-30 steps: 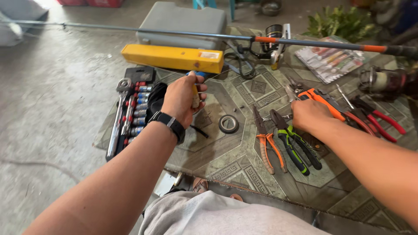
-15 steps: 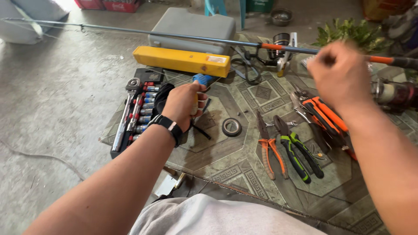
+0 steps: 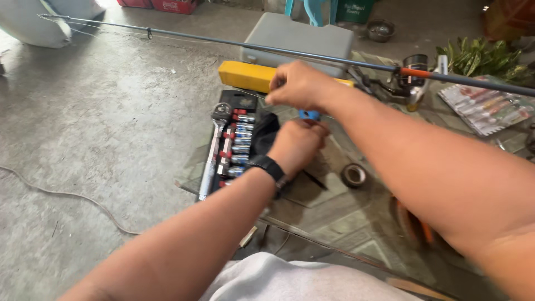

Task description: The person ties a fishing line to a hook, uses pliers to secure the knot, attaches the line to a fishing rod, and then places a yellow bait onto the hook.

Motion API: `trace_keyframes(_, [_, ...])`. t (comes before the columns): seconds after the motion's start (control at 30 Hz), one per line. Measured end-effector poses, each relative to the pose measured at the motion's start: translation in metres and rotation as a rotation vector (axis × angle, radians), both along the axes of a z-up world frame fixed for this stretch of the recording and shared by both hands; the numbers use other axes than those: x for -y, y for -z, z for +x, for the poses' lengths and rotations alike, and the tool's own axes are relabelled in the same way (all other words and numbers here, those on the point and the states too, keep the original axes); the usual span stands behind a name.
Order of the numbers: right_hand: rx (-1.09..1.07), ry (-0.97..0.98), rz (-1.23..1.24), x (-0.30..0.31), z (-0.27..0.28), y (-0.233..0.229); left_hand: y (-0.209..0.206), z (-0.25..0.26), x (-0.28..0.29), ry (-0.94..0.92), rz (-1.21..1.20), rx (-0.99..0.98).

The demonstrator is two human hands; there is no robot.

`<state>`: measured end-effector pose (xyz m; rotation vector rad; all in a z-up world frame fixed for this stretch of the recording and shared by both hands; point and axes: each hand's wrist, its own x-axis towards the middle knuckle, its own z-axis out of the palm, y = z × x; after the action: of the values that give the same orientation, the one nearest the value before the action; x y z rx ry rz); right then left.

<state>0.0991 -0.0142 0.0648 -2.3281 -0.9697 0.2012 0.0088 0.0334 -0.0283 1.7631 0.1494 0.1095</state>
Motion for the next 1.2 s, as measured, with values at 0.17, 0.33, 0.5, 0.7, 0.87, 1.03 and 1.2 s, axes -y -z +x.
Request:
trace_keyframes(0.17, [-0.191,0.001,-0.024,-0.033,-0.010,0.018,0.014,-0.012,-0.011,0.094,0.007,0.048])
trace_keyframes(0.33, [-0.325,0.096,0.098,-0.051,-0.024,0.030,0.014,-0.051,-0.015,0.115,-0.093,-0.055])
trace_keyframes(0.5, [-0.308,0.132,0.044,-0.052,-0.030,0.024,0.020,-0.083,-0.033,0.065,-0.145,-0.159])
trace_keyframes(0.7, [-0.402,0.116,0.070,-0.050,-0.015,0.024,0.006,-0.096,-0.083,-0.002,0.019,-0.232])
trace_keyframes(0.87, [-0.548,0.057,0.254,-0.035,-0.005,0.020,-0.032,-0.068,-0.145,-0.327,0.377,-0.048])
trace_keyframes(1.03, [-0.553,0.050,0.334,-0.021,0.000,0.010,-0.062,-0.020,-0.183,-0.402,0.705,0.511])
trace_keyframes(1.2, [-0.480,0.174,0.279,-0.018,0.001,0.006,-0.069,0.014,-0.207,-0.134,0.826,0.194])
